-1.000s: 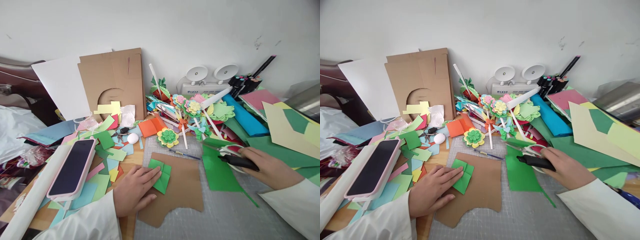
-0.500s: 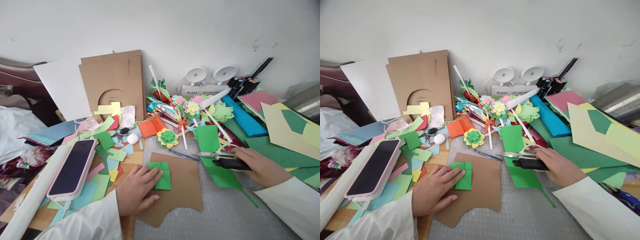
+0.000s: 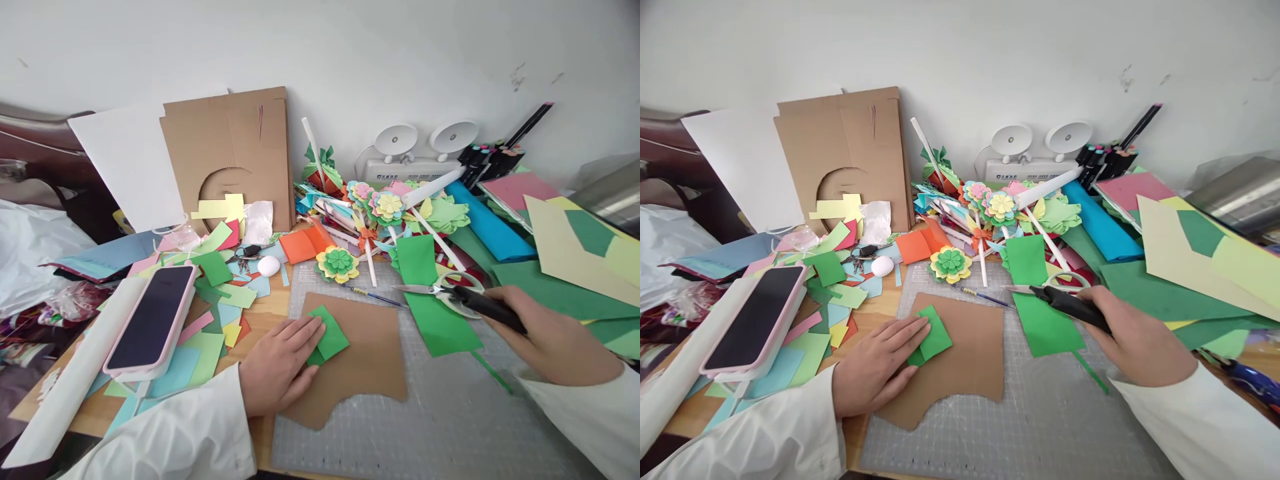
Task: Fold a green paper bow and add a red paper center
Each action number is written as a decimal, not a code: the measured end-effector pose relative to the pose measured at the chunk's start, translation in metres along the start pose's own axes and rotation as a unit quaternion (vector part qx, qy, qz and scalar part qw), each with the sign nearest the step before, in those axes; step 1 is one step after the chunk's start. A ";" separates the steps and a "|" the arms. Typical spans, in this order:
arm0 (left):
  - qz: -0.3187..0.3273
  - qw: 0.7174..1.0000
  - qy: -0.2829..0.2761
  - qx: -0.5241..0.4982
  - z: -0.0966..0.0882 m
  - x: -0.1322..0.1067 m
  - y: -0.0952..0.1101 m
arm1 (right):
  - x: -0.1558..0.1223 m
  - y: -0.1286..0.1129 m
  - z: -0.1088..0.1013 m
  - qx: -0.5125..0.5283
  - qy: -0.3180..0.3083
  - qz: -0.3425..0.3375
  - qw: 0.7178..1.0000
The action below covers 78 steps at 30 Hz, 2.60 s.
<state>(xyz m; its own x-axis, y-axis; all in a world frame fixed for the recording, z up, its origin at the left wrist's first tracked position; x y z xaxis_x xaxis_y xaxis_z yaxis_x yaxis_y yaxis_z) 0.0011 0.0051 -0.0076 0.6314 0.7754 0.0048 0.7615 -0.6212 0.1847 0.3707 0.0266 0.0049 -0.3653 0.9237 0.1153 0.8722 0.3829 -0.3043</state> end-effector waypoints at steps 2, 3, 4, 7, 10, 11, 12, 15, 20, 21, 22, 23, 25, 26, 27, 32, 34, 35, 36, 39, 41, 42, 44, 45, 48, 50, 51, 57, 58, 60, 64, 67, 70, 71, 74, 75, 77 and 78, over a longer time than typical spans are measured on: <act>-0.011 1.000 -0.005 -0.002 0.000 0.000 0.000 | -0.009 -0.016 0.000 0.047 0.014 0.080 0.996; -0.020 1.000 -0.008 -0.001 -0.001 0.001 0.000 | -0.011 -0.027 0.003 0.083 0.017 0.073 0.994; -0.029 1.000 -0.012 0.000 -0.002 0.001 0.000 | -0.012 -0.040 0.007 0.133 0.010 0.036 0.990; -0.044 0.999 -0.019 -0.004 -0.006 0.002 0.001 | -0.013 -0.074 0.019 0.260 -0.020 -0.031 0.965; -0.054 0.998 -0.024 -0.008 -0.010 0.004 -0.001 | -0.011 -0.090 0.027 0.302 -0.033 -0.040 0.952; -0.059 0.998 -0.025 -0.006 -0.011 0.004 -0.003 | -0.010 -0.092 0.029 0.301 -0.034 -0.043 0.952; -0.062 0.998 -0.024 -0.003 -0.012 0.005 -0.005 | -0.009 -0.093 0.031 0.299 -0.032 -0.046 0.953; -0.056 0.998 -0.014 0.018 -0.014 0.006 -0.009 | -0.010 -0.089 0.035 0.298 0.002 -0.045 0.954; 0.003 0.997 0.066 0.035 -0.007 0.010 -0.012 | -0.014 -0.081 0.040 0.272 0.026 -0.017 0.962; 0.033 0.995 0.088 0.023 -0.004 0.010 -0.012 | -0.014 -0.081 0.041 0.270 0.028 -0.007 0.963; 0.066 0.992 0.106 0.009 -0.001 0.009 -0.013 | -0.013 -0.080 0.041 0.273 0.029 0.007 0.962; 0.095 0.988 0.118 -0.004 0.001 0.008 -0.013 | -0.012 -0.080 0.041 0.283 0.027 0.022 0.958; 0.122 0.985 0.121 -0.023 0.003 0.006 -0.016 | -0.009 -0.082 0.042 0.331 0.015 0.047 0.942; 0.119 0.986 0.111 -0.030 0.003 0.006 -0.018 | -0.006 -0.083 0.043 0.368 0.004 0.056 0.928; 0.110 0.989 0.094 -0.034 0.002 0.005 -0.020 | -0.004 -0.085 0.043 0.413 -0.006 0.062 0.909; 0.068 0.995 0.057 -0.038 -0.002 0.008 -0.021 | 0.012 -0.104 0.038 0.616 0.012 0.069 0.785; 0.056 0.995 0.071 -0.036 -0.002 0.011 -0.019 | 0.019 -0.114 0.035 0.667 0.016 0.076 0.741; 0.049 0.995 0.074 -0.036 -0.002 0.013 -0.018 | 0.023 -0.120 0.035 0.688 0.016 0.080 0.721; 0.040 0.996 0.072 -0.038 -0.002 0.015 -0.017 | 0.027 -0.125 0.034 0.706 0.017 0.082 0.704; 0.016 0.997 0.052 -0.045 -0.002 0.020 -0.014 | 0.041 -0.140 0.032 0.749 0.023 0.082 0.657; 0.013 0.998 0.039 -0.052 -0.004 0.022 -0.012 | 0.051 -0.150 0.031 0.779 0.026 0.076 0.621; 0.016 0.998 0.035 -0.055 -0.005 0.023 -0.011 | 0.055 -0.155 0.031 0.791 0.025 0.074 0.606; 0.022 0.997 0.038 -0.066 -0.007 0.023 -0.008 | 0.061 -0.163 0.033 0.808 0.023 0.071 0.585; 0.022 0.996 0.049 -0.074 -0.010 0.022 -0.007 | 0.063 -0.166 0.034 0.812 0.024 0.070 0.579; 0.007 0.986 0.109 -0.128 -0.024 0.020 0.000 | 0.065 -0.172 0.038 0.818 0.040 0.065 0.571; -0.013 0.968 0.153 -0.198 -0.036 0.018 0.007 | 0.064 -0.175 0.041 0.820 0.052 0.062 0.567; -0.026 0.957 0.175 -0.229 -0.041 0.017 0.010 | 0.063 -0.177 0.042 0.822 0.055 0.061 0.564; -0.056 0.938 0.231 -0.251 -0.050 0.017 0.029 | 0.059 -0.191 0.049 0.823 0.090 0.087 0.553; -0.060 0.939 0.227 -0.250 -0.049 0.017 0.030 | 0.058 -0.193 0.049 0.822 0.099 0.094 0.552; -0.075 0.939 0.205 -0.265 -0.046 0.019 0.031 | 0.056 -0.197 0.051 0.821 0.116 0.100 0.550; -0.084 0.938 0.161 -0.296 -0.045 0.022 0.032 | 0.054 -0.200 0.052 0.825 0.131 0.091 0.542; -0.065 0.943 0.168 -0.280 -0.047 0.022 0.035 | 0.052 -0.201 0.052 0.834 0.127 0.097 0.528; -0.055 0.951 0.204 -0.228 -0.050 0.021 0.036 | 0.051 -0.202 0.051 0.837 0.127 0.108 0.521; -0.047 0.953 0.215 -0.206 -0.051 0.021 0.037 | 0.051 -0.202 0.050 0.836 0.126 0.112 0.522; -0.025 0.962 0.221 -0.158 -0.054 0.020 0.038 | 0.050 -0.201 0.048 0.827 0.118 0.115 0.538; -0.022 0.964 0.212 -0.158 -0.054 0.020 0.037 | 0.050 -0.200 0.048 0.821 0.113 0.111 0.548; -0.024 0.965 0.185 -0.183 -0.056 0.019 0.036 | 0.049 -0.198 0.047 0.810 0.100 0.099 0.570; -0.027 0.965 0.170 -0.200 -0.056 0.018 0.035 | 0.048 -0.196 0.047 0.803 0.092 0.091 0.582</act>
<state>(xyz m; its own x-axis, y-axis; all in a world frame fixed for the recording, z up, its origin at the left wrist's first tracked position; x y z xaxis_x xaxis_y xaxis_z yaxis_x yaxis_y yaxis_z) 0.0311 0.0038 0.0541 0.4565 0.8394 0.2949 0.6313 -0.5392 0.5574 0.1667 -0.0045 0.0256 -0.1445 0.9895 -0.0032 -0.5905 -0.0888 -0.8021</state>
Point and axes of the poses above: each hand's wrist, its own x-axis towards the middle knuckle, its own z-axis out of the palm, y = z × x, the point moved 3 cm from there along x, towards the middle knuckle, and after that the axes turned 14 degrees about -z, right-handed, at the moved point
